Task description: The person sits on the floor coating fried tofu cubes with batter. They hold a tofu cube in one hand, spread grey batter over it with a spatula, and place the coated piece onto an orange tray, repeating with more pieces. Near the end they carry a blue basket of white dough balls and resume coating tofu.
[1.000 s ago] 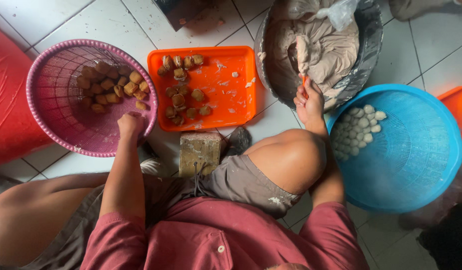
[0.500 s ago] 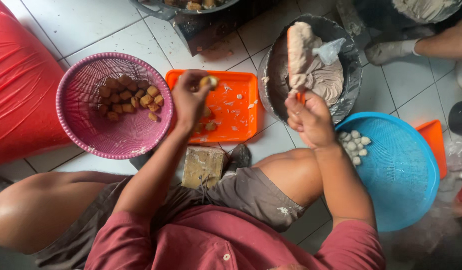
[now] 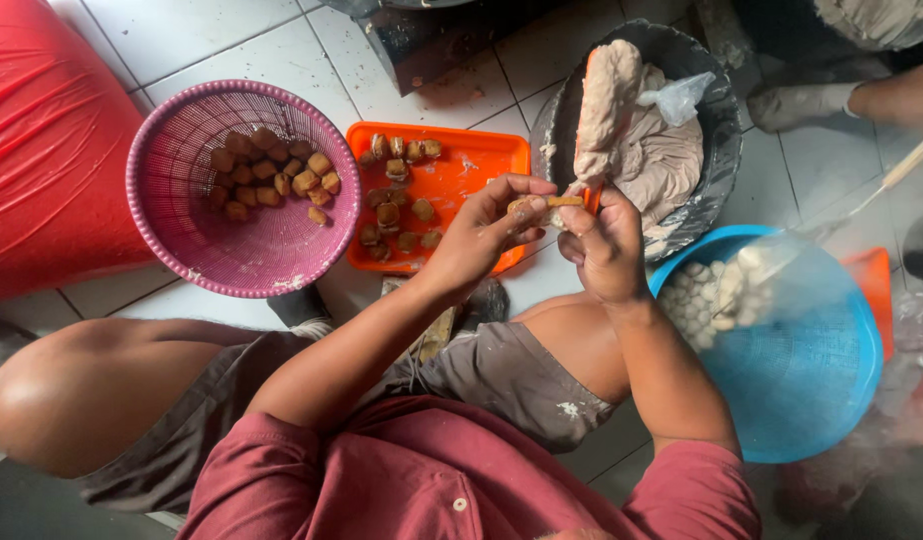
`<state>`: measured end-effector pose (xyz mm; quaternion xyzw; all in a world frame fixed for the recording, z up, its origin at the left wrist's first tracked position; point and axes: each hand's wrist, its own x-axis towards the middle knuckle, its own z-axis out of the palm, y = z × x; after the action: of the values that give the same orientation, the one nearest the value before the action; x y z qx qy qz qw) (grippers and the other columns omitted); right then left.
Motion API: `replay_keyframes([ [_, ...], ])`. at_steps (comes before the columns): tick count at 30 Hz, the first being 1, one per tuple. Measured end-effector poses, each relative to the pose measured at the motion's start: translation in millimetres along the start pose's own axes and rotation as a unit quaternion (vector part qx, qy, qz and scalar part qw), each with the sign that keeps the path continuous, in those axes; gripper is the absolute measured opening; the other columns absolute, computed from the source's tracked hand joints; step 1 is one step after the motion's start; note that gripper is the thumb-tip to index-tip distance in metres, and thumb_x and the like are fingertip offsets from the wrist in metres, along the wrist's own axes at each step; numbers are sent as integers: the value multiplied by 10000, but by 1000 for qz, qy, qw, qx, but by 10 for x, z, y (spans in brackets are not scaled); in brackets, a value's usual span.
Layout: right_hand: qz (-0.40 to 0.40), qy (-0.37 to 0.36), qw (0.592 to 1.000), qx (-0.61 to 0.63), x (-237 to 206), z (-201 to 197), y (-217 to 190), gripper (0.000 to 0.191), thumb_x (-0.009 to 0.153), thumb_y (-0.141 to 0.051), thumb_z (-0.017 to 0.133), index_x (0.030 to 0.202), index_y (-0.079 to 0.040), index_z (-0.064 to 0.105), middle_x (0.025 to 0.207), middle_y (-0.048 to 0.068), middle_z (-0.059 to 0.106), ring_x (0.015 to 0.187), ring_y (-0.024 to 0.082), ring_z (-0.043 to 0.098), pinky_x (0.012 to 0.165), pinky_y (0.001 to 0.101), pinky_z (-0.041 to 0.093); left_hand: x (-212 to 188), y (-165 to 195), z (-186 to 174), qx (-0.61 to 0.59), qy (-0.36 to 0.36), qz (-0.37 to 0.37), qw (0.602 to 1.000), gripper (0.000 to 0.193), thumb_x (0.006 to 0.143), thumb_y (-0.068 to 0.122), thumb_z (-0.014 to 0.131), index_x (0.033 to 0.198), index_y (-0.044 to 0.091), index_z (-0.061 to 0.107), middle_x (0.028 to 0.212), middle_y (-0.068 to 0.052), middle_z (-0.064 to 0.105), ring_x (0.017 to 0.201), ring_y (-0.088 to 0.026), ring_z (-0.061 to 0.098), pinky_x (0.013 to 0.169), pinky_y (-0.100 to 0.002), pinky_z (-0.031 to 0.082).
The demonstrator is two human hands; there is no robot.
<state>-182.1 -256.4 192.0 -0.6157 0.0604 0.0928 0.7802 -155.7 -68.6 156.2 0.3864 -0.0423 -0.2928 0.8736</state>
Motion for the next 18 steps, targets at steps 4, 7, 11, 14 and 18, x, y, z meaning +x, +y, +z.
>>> replay_keyframes([
  [4,-13,5,998,-69,8,39,14,208,1032,-207,685,1092,-56,554,821,-23,535,593,20,383,509,190,311,81,-75,-141,45,-13,12,999,265,1031,238,681,1177,17,668,1075,-20,689,956,-85,627,846,-254,540],
  [7,-65,18,985,-159,-10,105,27,219,1067,-233,642,1089,-41,540,800,-25,494,585,39,387,512,208,322,195,-43,-235,3,49,-5,999,268,1006,260,689,1121,18,674,1033,-21,715,920,-101,672,821,-257,566],
  [11,-5,7,993,-115,-65,145,63,388,1158,-344,408,1068,-27,612,734,-34,464,584,45,396,532,217,350,295,74,-323,-8,178,77,981,254,976,225,712,1096,7,665,1013,-28,712,924,-100,675,801,-276,570],
  [14,-4,-22,991,-132,-60,135,128,414,1153,-333,357,1187,-9,611,802,-31,437,656,39,351,587,223,324,260,138,-277,30,179,148,972,283,1010,222,702,1157,-16,664,1061,-44,719,980,-100,661,872,-276,567],
  [18,-58,-3,969,-239,-17,92,133,358,1170,-267,404,1252,15,609,836,-22,414,726,51,348,643,216,291,104,204,-110,37,103,183,977,362,1059,203,654,1340,-12,577,1199,-69,708,1101,-116,658,1003,-275,529],
])
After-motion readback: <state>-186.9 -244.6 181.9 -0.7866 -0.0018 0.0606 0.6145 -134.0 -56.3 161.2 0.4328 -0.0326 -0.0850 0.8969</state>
